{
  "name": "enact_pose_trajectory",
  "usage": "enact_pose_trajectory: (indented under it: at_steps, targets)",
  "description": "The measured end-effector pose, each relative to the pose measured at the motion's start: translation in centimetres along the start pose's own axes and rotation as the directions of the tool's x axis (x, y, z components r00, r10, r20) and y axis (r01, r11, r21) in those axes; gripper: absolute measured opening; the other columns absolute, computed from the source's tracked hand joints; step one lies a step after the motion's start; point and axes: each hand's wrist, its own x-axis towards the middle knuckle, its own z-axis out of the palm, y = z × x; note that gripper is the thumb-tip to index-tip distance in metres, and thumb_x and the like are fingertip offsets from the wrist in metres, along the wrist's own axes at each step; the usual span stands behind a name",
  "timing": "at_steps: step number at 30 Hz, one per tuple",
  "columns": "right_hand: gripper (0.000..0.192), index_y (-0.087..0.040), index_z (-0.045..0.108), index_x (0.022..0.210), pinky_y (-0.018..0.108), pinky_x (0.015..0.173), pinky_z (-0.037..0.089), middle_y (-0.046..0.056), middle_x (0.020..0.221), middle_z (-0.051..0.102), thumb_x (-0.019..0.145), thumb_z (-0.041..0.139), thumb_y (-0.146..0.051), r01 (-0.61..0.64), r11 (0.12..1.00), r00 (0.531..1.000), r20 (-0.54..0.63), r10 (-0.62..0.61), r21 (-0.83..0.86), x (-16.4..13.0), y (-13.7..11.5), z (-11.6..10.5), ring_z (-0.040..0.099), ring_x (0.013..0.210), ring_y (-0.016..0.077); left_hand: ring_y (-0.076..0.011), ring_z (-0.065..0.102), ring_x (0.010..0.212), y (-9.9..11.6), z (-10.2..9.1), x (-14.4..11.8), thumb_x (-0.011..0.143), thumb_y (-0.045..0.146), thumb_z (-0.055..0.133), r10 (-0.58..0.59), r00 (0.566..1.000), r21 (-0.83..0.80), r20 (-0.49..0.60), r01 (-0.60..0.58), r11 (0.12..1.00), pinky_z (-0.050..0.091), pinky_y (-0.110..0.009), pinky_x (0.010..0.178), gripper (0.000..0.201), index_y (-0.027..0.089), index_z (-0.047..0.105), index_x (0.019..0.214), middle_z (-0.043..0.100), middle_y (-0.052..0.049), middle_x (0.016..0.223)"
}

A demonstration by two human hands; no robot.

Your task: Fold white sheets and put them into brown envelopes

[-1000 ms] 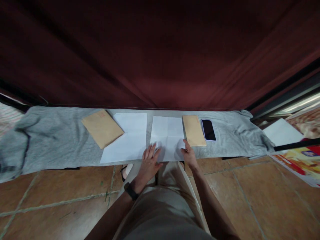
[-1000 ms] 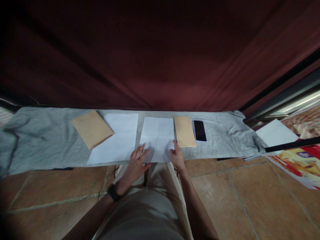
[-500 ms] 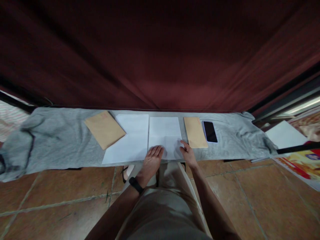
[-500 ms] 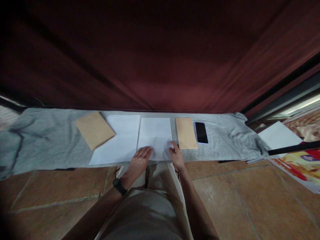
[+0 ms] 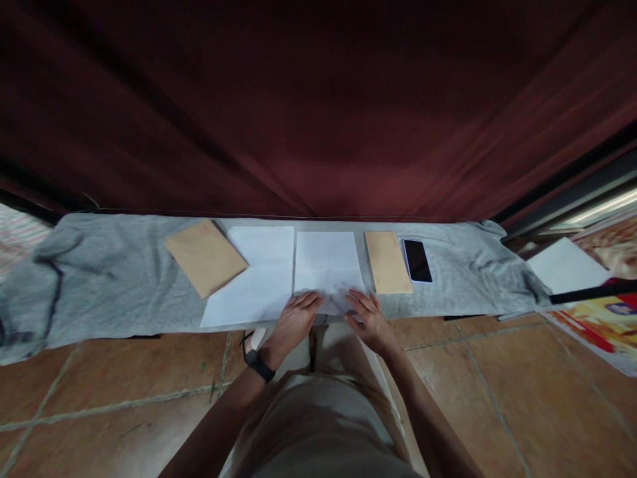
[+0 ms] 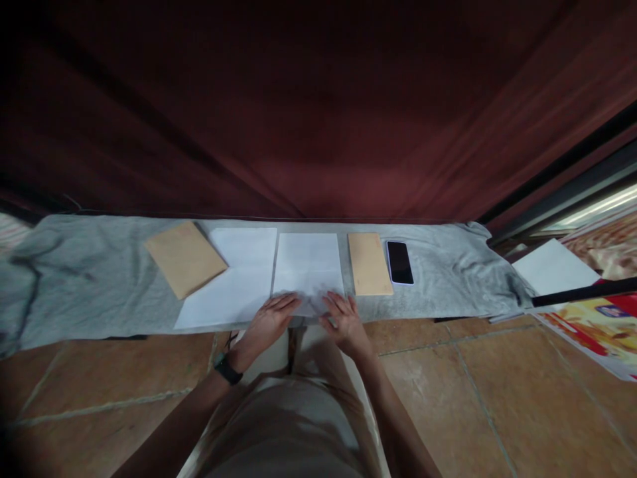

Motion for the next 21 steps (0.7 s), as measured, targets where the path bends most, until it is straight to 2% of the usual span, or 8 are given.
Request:
enact_pose_trajectory:
  at_steps: [4,8,11,13,15,17,19,21]
  targets:
    - [0.055,-0.026,0.052,0.148,0.055,0.119,0.038,0.01,0.149,0.056,0.094,0.062,-0.029,0.117,0.993,0.991,0.063,-0.117,-0.009,-0.1,-0.3,-1.6,0.052,0.138,0.0293,-0.0245,0.063,0.123,-0.2,-0.4,-0.3,0.098,0.014,0.049,0.064,0.997,-0.093,-0.041,-0.067,0.993,0.047,-0.044,0.108,0.037,0.022,0.068,0.128,0.07,-0.009,0.132]
    - [0.043,-0.028,0.066,0.134,0.044,0.107,0.053,0.007,0.129,0.071,0.097,0.049,-0.013,0.066,0.998,0.996,0.058,-0.065,-0.014,0.0,0.6,-2.8,0.067,0.119,0.0237,-0.0242,0.064,0.121,-0.9,-0.7,-1.0,0.095,0.012,0.051,0.11,0.993,-0.153,-0.04,-0.115,0.982,0.049,-0.044,0.107,0.038,0.024,0.069,0.127,0.071,-0.007,0.13]
    - [0.039,-0.029,0.073,0.124,0.042,0.1,0.057,0.005,0.122,0.075,0.098,0.049,-0.015,0.009,1.0,1.0,0.01,-0.009,0.008,0.3,0.7,-3.5,0.07,0.112,0.0231,-0.0255,0.061,0.127,-1.6,-0.8,-1.4,0.091,0.01,0.055,0.034,0.992,-0.211,-0.118,-0.059,0.976,0.045,-0.047,0.112,0.047,0.026,0.064,0.134,0.068,-0.007,0.135]
    - [0.037,-0.03,0.074,0.123,0.041,0.099,0.058,0.004,0.121,0.075,0.099,0.049,-0.019,-0.013,0.999,0.999,-0.033,0.015,0.05,0.6,0.4,-4.0,0.071,0.111,0.0228,-0.0256,0.058,0.131,-2.2,-0.8,-1.4,0.091,0.014,0.057,-0.085,0.972,-0.308,-0.218,0.015,0.951,0.043,-0.047,0.114,0.053,0.027,0.058,0.142,0.065,-0.008,0.14]
    - [0.036,-0.031,0.074,0.123,0.039,0.099,0.058,0.003,0.121,0.076,0.1,0.048,-0.022,-0.029,0.993,0.996,-0.081,0.038,0.112,1.1,-0.2,-4.7,0.072,0.111,0.0223,-0.0257,0.056,0.134,-2.7,-0.8,-1.1,0.092,0.024,0.062,-0.261,0.912,-0.46,-0.317,0.093,0.883,0.044,-0.046,0.114,0.059,0.027,0.049,0.149,0.06,-0.009,0.145]
    - [0.034,-0.031,0.075,0.121,0.038,0.097,0.058,0.002,0.12,0.076,0.101,0.048,-0.026,-0.055,0.98,0.983,-0.161,0.087,0.192,1.8,-0.9,-5.6,0.072,0.11,0.0222,-0.0257,0.056,0.133,-3.2,-0.9,-0.6,0.091,0.033,0.065,-0.453,0.818,-0.634,-0.354,0.146,0.759,0.047,-0.044,0.111,0.066,0.027,0.043,0.153,0.058,-0.011,0.147]
    - [0.03,-0.029,0.077,0.116,0.038,0.095,0.058,0.003,0.116,0.077,0.1,0.051,-0.032,-0.095,0.953,0.945,-0.275,0.178,0.288,2.6,-1.6,-6.5,0.073,0.108,0.0226,-0.0261,0.058,0.13,-3.5,-0.9,0.1,0.088,0.038,0.069,-0.604,0.734,-0.778,-0.312,0.167,0.605,0.05,-0.043,0.106,0.07,0.027,0.043,0.152,0.058,-0.012,0.145]
    - [0.027,-0.026,0.079,0.109,0.036,0.09,0.058,0.004,0.109,0.079,0.097,0.058,-0.038,-0.142,0.904,0.87,-0.385,0.309,0.404,3.7,-2.3,-7.5,0.073,0.102,0.0227,-0.0271,0.058,0.13,-3.4,-0.9,0.7,0.084,0.04,0.073,-0.689,0.688,-0.874,-0.23,0.166,0.458,0.05,-0.043,0.105,0.07,0.026,0.047,0.148,0.058,-0.013,0.144]
